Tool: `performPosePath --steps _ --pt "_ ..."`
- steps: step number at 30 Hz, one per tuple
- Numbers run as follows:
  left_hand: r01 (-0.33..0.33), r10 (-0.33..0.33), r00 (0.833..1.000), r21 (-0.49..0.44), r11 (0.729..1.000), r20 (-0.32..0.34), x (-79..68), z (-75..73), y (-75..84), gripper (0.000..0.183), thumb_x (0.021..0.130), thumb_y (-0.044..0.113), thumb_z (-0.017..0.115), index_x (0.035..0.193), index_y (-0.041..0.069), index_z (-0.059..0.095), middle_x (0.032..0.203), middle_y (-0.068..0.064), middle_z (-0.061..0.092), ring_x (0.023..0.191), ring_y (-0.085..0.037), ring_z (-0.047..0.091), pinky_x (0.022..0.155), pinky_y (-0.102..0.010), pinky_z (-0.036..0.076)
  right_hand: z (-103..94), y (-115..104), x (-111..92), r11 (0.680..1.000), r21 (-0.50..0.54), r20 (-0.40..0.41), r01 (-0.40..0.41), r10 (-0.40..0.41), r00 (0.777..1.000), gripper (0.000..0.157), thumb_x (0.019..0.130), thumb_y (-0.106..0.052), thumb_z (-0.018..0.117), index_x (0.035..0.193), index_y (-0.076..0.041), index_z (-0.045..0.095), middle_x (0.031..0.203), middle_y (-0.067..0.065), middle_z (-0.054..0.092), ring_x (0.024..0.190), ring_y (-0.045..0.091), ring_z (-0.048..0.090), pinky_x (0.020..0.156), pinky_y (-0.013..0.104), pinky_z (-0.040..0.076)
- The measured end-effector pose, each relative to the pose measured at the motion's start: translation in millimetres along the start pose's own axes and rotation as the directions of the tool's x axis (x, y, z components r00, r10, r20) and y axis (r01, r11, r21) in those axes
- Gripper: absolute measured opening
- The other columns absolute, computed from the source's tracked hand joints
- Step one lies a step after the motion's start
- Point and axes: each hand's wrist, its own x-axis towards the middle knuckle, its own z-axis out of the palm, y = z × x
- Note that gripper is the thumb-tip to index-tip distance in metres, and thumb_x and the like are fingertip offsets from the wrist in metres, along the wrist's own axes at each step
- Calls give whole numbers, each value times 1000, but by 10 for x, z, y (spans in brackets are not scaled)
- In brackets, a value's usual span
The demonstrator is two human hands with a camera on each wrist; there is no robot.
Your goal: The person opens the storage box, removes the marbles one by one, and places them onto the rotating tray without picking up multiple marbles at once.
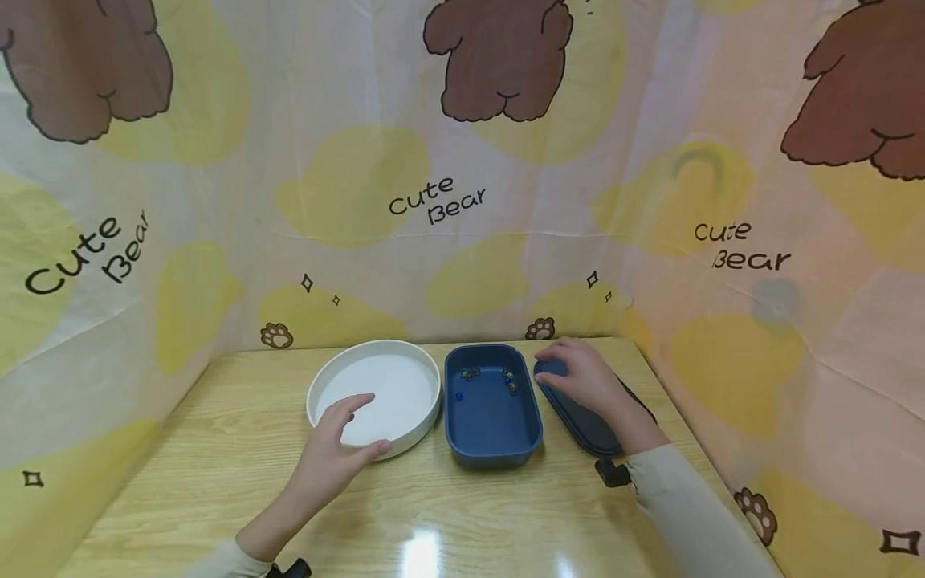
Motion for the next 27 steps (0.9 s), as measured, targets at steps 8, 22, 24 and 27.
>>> performPosePath --steps 8,22,24,27 --pt "-8 11 999 -70 998 51 -51 338 145 72 72 55 78 131 24 53 134 8 53 121 -10 50 100 -38 49 82 -97 165 1000 27 64 -4 2 998 35 82 -30 77 114 -18 70 112 1 63 105 24 58 87 45 51" --pt "181 -134 958 -169 969 254 -46 829 162 96 74 53 77 147 7 35 148 -11 41 135 -30 42 110 -47 41 277 -167 409 997 61 204 -53 39 978 36 85 -34 73 118 -21 67 117 -1 61 109 21 56 91 45 52" --pt "198 -148 952 -170 965 269 -46 889 156 98 75 51 77 149 6 31 149 -14 40 136 -33 41 110 -49 41 312 -170 439 996 72 215 -47 30 976 36 85 -34 73 118 -20 67 117 -1 61 110 22 57 91 45 52" --pt "217 -168 945 -152 964 281 -44 966 144 102 74 51 78 151 5 27 151 -17 38 137 -35 40 110 -52 40 384 -155 488 996 81 227 -37 18 974 37 84 -38 73 116 -21 68 115 -2 62 107 23 58 88 42 53"
